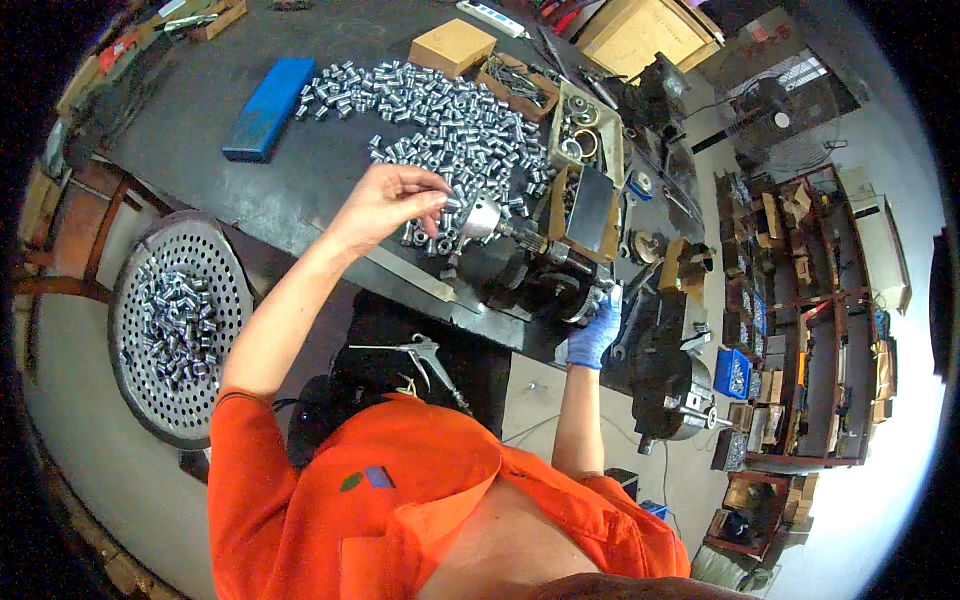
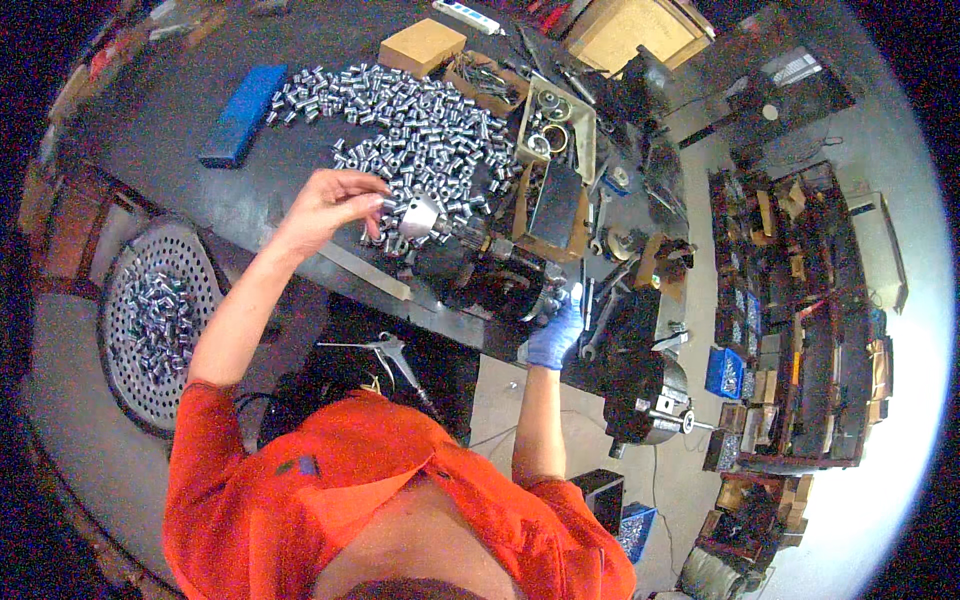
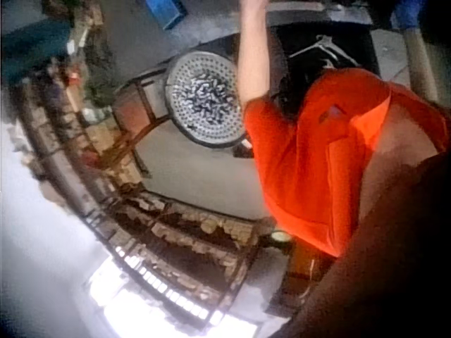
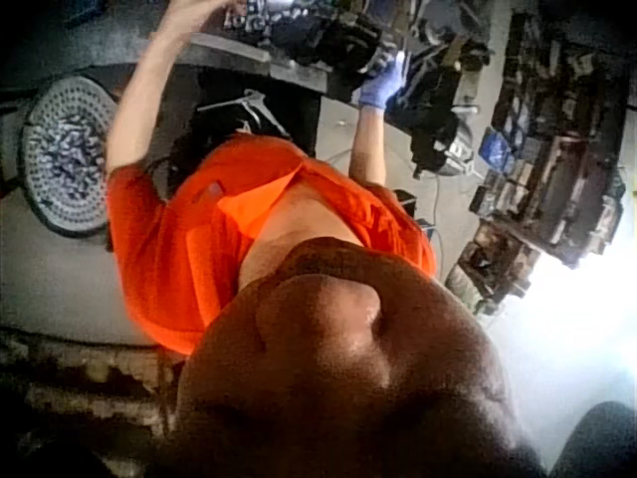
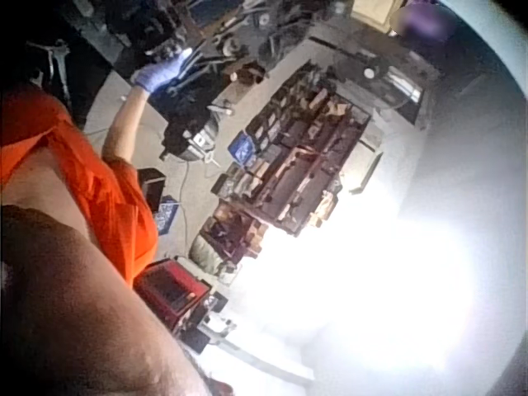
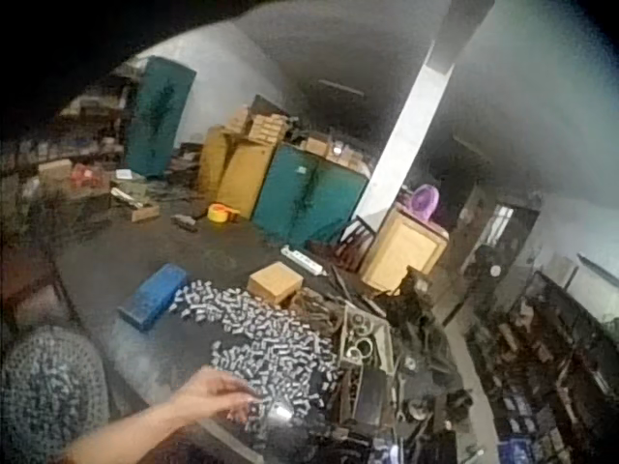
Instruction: The person picks up metal bolts from a table and uses an air nozzle to blow air into them one at a time before placing them into a circular metal tray.
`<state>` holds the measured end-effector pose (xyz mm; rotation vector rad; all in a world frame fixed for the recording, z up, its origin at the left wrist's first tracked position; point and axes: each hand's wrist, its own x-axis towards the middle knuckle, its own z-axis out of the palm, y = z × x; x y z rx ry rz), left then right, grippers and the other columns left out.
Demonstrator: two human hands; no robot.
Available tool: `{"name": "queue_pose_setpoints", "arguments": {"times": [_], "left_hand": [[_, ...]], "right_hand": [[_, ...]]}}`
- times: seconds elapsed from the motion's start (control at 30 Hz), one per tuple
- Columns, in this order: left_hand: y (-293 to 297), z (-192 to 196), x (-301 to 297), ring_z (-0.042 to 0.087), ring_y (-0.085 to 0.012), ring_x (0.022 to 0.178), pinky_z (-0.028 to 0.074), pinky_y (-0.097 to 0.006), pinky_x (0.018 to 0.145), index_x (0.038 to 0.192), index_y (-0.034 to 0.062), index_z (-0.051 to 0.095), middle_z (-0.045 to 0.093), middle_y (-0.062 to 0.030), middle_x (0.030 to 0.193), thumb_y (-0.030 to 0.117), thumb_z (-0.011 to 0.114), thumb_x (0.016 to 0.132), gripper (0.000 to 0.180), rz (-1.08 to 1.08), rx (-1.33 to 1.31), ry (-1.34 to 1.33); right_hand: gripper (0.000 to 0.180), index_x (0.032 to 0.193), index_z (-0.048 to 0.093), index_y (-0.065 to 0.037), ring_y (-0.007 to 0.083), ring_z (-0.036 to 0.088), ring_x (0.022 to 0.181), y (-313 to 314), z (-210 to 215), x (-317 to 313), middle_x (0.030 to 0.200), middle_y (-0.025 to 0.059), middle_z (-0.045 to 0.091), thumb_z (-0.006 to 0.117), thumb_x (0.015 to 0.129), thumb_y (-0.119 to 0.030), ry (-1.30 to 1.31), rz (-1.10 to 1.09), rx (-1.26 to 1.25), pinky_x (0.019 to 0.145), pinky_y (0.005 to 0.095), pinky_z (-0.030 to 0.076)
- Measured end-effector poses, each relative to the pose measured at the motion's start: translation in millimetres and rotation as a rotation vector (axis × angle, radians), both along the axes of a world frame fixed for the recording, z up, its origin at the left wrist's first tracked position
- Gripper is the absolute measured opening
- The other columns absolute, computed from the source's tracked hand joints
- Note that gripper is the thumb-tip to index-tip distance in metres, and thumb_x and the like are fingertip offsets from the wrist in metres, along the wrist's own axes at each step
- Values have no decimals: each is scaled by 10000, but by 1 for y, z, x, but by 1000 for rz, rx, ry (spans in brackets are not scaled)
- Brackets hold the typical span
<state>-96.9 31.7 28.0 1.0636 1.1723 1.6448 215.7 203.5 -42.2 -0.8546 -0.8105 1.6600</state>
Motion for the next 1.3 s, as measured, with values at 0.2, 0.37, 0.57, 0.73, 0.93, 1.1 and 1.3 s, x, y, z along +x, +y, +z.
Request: {"name": "queue_pose_setpoints", "arguments": {"times": [0.2, 0.37, 0.57, 0.73, 0.93, 1.1, 1.3], "left_hand": [[15, -8, 5, 613, -155, 605, 485, -254, 578, 952, -81, 588, 629, -105, 769, 39, 606, 804, 192, -21, -38, -54], [17, -3, 3, 615, -155, 626, 494, -255, 595, 959, -69, 590, 631, -112, 790, -7, 600, 786, 185, -54, 9, 9], [15, -6, 1, 623, -172, 670, 501, -273, 633, 963, -59, 584, 631, -114, 815, 5, 577, 796, 179, -92, 18, 2], [15, 3, 3, 615, -154, 600, 492, -246, 574, 949, -80, 586, 630, -115, 775, 6, 586, 797, 175, -74, -72, -13], [15, -2, 2, 597, -160, 531, 483, -254, 510, 911, -83, 591, 613, -114, 694, 78, 580, 831, 180, -111, -81, -77], [12, -2, 7, 587, -155, 521, 475, -257, 495, 890, -68, 590, 595, -98, 663, 89, 556, 849, 166, -101, -102, -77], [12, -1, 8, 608, -152, 632, 487, -251, 586, 955, -55, 574, 615, -104, 781, 22, 557, 820, 157, -92, -45, -53]], "right_hand": [[234, 849, 568, -122, 26, 382, 440, -2, 2, -1, 588, -69, 476, 536, 872, -352, -95, -58, -15, 350, 164, 287], [271, 821, 554, -85, 34, 382, 428, 1, -7, 16, 578, -34, 477, 512, 886, -345, -133, -76, -26, 322, 183, 292], [368, 740, 556, -54, 78, 381, 375, -30, 35, 27, 503, 10, 464, 466, 904, -370, 19, 45, 8, 325, 205, 299], [345, 735, 517, -97, 56, 370, 405, -26, 73, 20, 602, 2, 509, 492, 885, -407, -51, -37, 93, 313, 203, 282], [358, 782, 544, -47, 52, 388, 425, -9, 80, 17, 628, 7, 533, 491, 892, -384, 3, 36, 191, 327, 188, 291], [397, 754, 558, -29, 61, 313, 384, -19, 70, 25, 529, -7, 417, 454, 909, -380, -36, 105, 180, 321, 198, 259], [401, 741, 555, -44, 56, 327, 390, -17, 84, 12, 538, -9, 434, 466, 899, -402, -31, -30, 121, 313, 197, 249]]}}
